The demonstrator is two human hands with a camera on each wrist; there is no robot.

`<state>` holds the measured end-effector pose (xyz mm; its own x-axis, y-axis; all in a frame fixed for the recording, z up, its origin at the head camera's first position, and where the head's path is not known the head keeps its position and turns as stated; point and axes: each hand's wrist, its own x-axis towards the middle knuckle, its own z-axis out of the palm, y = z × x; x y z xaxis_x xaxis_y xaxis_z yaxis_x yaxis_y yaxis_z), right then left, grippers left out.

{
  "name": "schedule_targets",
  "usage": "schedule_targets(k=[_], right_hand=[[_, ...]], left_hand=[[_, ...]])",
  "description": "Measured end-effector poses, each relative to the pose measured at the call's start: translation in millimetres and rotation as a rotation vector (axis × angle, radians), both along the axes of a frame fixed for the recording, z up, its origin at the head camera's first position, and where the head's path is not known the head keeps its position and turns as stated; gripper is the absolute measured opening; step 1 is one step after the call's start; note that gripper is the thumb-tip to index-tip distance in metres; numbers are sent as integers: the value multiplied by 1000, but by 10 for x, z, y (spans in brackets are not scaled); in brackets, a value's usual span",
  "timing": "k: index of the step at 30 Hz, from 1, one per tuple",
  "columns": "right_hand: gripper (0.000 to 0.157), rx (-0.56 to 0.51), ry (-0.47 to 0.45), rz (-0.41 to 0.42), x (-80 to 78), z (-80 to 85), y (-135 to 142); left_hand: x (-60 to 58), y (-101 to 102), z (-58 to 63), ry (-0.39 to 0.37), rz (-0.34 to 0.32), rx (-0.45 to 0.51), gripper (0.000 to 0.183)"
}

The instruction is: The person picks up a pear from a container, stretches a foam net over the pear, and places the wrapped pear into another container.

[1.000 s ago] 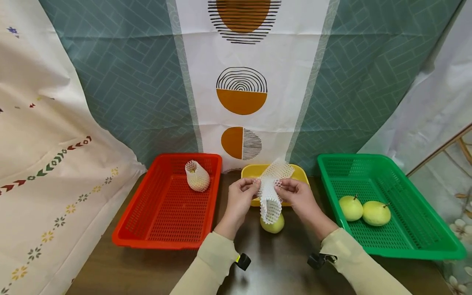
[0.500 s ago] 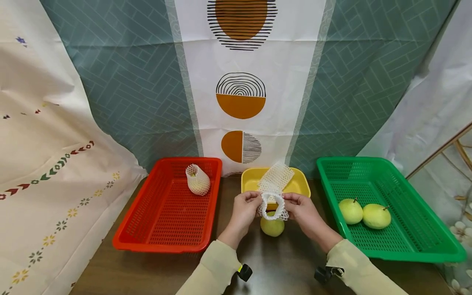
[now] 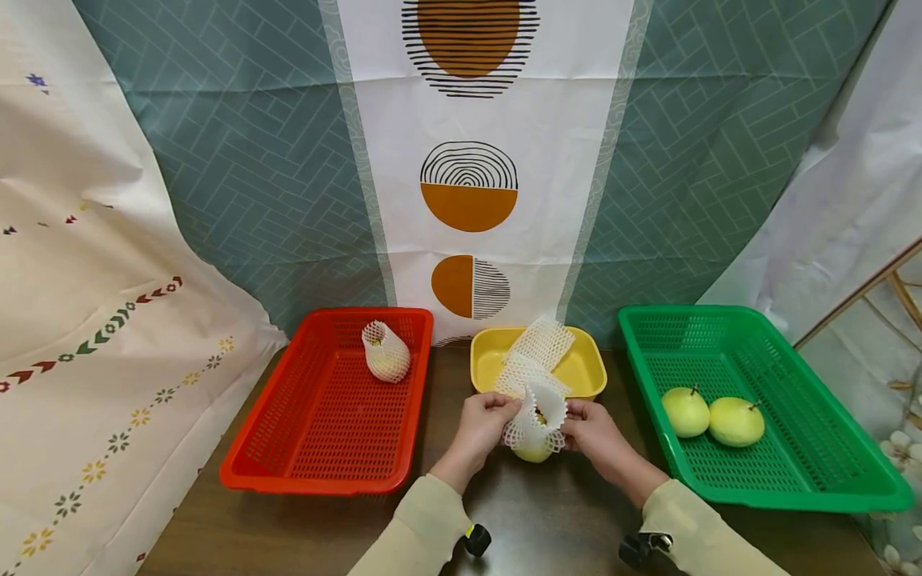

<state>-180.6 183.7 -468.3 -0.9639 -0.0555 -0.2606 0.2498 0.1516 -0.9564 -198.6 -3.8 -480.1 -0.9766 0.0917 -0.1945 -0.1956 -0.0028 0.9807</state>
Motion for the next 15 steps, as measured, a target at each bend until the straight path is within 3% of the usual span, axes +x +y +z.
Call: schedule_targets(k=[15], right_hand=[[29, 52, 2, -17, 24, -195, 48]], left_hand=[[-61, -25, -249, 44, 36, -104, 13]])
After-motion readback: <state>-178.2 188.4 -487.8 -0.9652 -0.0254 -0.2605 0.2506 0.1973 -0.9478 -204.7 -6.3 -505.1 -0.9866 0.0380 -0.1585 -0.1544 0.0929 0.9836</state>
